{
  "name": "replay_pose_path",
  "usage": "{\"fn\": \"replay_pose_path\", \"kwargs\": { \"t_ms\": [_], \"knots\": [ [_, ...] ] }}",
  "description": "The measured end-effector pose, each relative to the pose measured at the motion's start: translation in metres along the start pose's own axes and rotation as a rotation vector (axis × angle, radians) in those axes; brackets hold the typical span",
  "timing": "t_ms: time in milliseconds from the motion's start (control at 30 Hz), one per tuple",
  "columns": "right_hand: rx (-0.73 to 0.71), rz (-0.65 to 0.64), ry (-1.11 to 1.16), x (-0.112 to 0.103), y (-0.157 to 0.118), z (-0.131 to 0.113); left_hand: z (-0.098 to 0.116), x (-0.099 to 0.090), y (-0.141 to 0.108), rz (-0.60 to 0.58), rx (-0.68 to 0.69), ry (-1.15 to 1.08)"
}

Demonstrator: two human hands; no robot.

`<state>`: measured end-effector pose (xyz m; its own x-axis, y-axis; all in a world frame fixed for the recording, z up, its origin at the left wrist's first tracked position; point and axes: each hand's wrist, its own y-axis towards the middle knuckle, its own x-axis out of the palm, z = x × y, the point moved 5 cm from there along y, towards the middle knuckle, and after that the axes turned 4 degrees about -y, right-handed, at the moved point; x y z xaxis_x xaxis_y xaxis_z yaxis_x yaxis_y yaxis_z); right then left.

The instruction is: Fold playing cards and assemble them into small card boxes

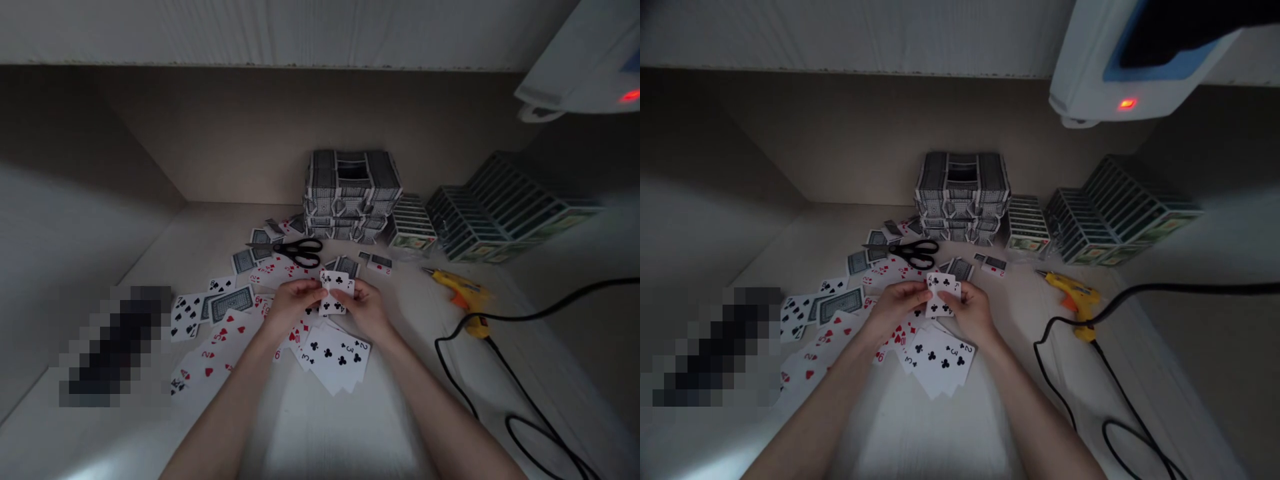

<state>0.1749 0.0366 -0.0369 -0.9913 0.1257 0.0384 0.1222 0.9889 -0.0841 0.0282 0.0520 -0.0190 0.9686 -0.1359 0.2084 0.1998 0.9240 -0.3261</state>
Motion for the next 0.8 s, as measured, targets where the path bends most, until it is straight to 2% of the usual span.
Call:
{"fn": "replay_pose_path", "kwargs": {
  "t_ms": [167,633,800],
  "knots": [
    [0.031,-0.028,0.054,0.0003,-0.0001,-0.0029,-0.0013,0.0015,-0.0005,0.058,0.007,-0.043],
    [0.101,-0.032,0.139,0.0004,-0.0008,-0.0052,-0.0026,-0.0002,0.0000,0.111,0.023,-0.009],
    [0.115,-0.032,0.155,0.0010,-0.0015,-0.0054,-0.0044,-0.0010,0.0021,0.094,0.052,0.045]
  ]
}}
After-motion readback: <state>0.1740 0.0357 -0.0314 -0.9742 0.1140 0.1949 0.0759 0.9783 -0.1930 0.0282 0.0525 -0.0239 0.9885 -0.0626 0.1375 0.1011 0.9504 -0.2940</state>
